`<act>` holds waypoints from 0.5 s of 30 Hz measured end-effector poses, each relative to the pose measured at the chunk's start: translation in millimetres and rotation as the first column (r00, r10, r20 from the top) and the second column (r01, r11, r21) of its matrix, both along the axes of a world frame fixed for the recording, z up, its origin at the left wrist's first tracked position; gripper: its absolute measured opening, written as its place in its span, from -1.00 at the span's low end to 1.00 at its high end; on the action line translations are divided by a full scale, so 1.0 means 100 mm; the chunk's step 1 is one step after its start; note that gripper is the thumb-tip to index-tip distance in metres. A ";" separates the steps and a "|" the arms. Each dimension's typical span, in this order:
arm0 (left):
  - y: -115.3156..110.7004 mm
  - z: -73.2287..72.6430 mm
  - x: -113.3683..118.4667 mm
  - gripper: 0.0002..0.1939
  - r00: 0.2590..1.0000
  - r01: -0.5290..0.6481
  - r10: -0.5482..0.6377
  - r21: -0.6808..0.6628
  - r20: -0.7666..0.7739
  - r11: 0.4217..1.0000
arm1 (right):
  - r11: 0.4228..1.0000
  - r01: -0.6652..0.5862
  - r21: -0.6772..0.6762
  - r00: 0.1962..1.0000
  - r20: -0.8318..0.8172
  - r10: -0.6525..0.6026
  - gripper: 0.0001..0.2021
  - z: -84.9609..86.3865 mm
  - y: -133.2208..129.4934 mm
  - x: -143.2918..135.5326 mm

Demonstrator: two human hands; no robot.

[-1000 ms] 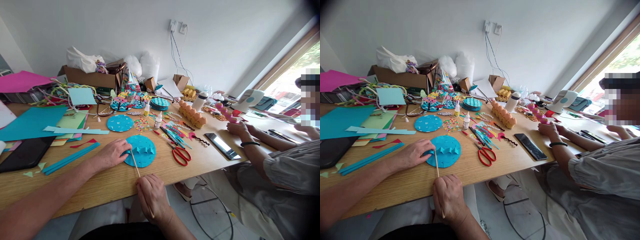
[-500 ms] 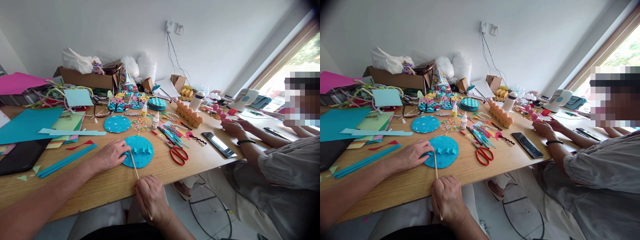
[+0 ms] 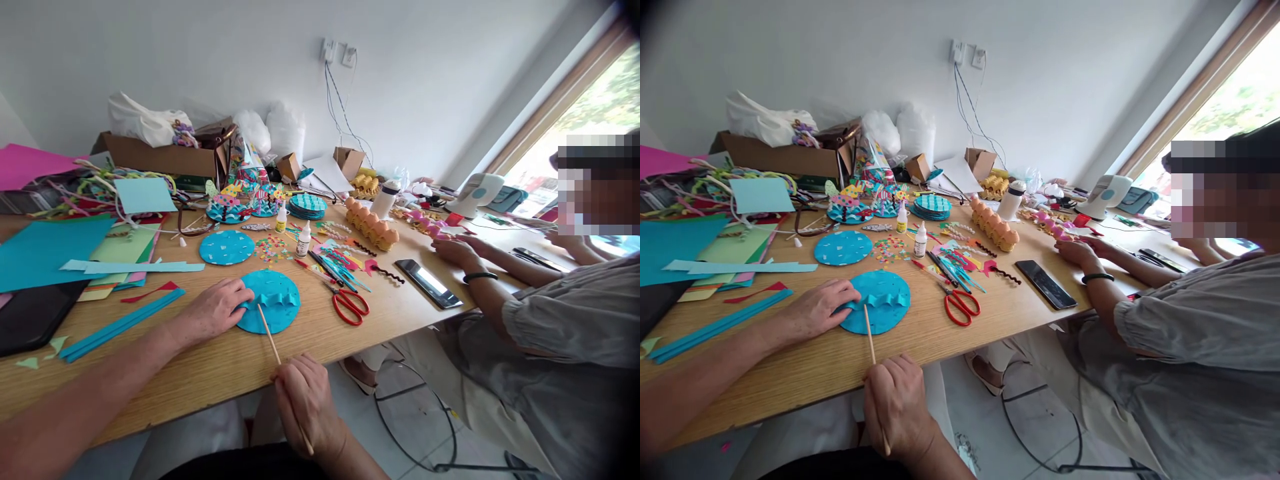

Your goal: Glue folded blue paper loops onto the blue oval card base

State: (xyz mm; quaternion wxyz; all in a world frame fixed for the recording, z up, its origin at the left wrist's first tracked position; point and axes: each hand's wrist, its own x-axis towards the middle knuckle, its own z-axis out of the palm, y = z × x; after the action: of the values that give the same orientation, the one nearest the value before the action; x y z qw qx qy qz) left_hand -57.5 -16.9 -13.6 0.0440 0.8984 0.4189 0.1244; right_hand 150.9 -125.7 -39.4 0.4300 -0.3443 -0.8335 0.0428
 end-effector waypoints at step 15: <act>-0.04 -0.05 -0.02 -0.80 0.998 -0.016 0.014 0.034 0.066 0.999 | 1.000 -0.006 0.001 1.000 0.005 0.006 -0.83 0.04 -0.03 -0.01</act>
State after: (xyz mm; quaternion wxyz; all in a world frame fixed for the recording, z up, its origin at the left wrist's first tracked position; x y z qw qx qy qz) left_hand -59.7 -21.2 -18.5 0.0416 0.8913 0.4217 0.1615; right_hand 150.2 -129.1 -35.6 0.4282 -0.3417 -0.8355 0.0427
